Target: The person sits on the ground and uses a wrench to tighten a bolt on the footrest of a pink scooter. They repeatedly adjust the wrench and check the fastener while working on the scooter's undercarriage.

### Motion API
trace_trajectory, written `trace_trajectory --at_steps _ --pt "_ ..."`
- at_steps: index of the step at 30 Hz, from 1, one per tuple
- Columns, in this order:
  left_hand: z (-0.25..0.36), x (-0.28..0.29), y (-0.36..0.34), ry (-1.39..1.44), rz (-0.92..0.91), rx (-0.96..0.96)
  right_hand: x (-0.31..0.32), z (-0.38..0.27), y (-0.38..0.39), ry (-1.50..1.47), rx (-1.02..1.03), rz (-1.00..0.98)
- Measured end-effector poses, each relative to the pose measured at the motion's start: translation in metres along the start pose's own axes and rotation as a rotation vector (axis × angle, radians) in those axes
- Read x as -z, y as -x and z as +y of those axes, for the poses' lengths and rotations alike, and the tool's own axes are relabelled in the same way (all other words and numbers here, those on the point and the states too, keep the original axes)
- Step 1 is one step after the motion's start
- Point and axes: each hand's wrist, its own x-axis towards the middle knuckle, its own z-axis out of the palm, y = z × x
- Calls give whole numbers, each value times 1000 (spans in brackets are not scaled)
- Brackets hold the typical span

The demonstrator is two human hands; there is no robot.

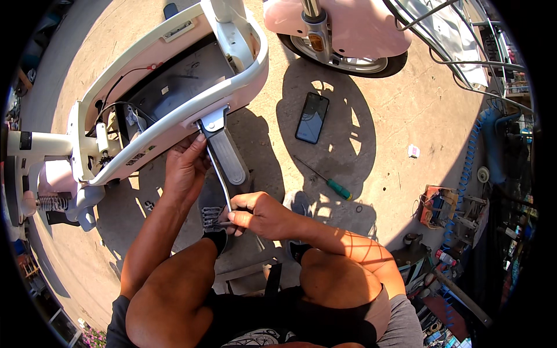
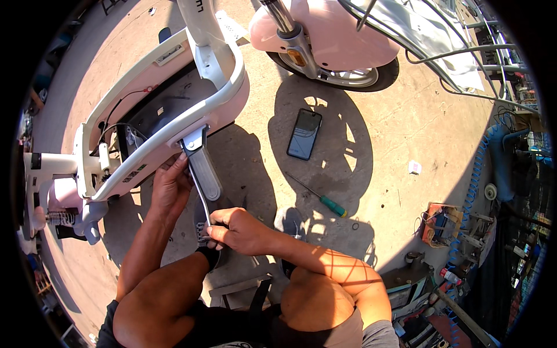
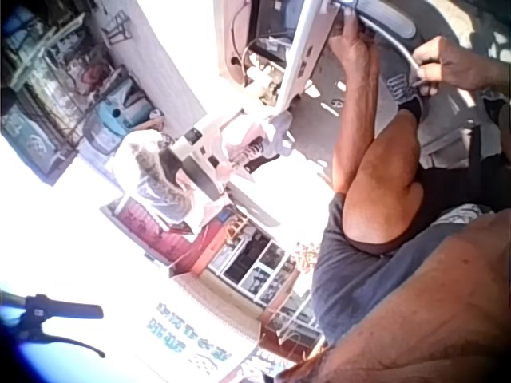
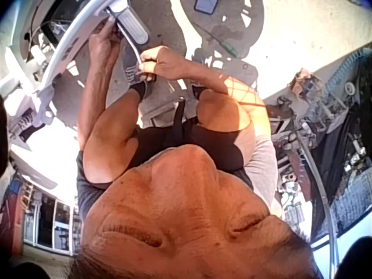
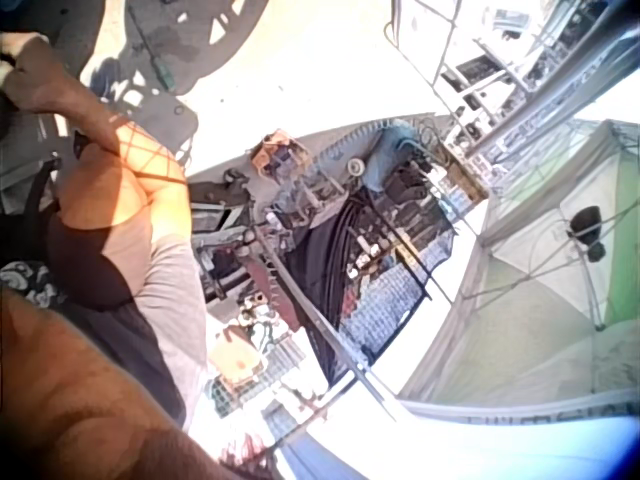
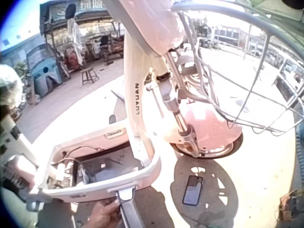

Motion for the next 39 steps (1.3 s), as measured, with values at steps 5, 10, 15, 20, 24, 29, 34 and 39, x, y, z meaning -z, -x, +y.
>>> trace_trajectory --at_steps 5,10,15,20,24,29,34,39 --pt "2 0 3 -2 -7 16 3 -8 2 -242 -54 -73" --pt "2 3 4 14 -40 43 10 -10 4 -437 -56 -107" --pt "1 3 4 10 -39 31 14 3 4 -627 -100 -91" --pt "3 -3 5 19 -24 23 20 10 0 -791 -149 -132" --pt "-2 4 -1 23 -40 5 20 8 1 -721 -186 -85" --pt "-2 3 0 24 -19 -6 16 -4 9 -100 -65 50" --pt "-3 -1 1 32 8 -2 19 -16 20 165 43 67" --pt "-2 -2 3 31 5 -5 16 -8 20 24 62 84"
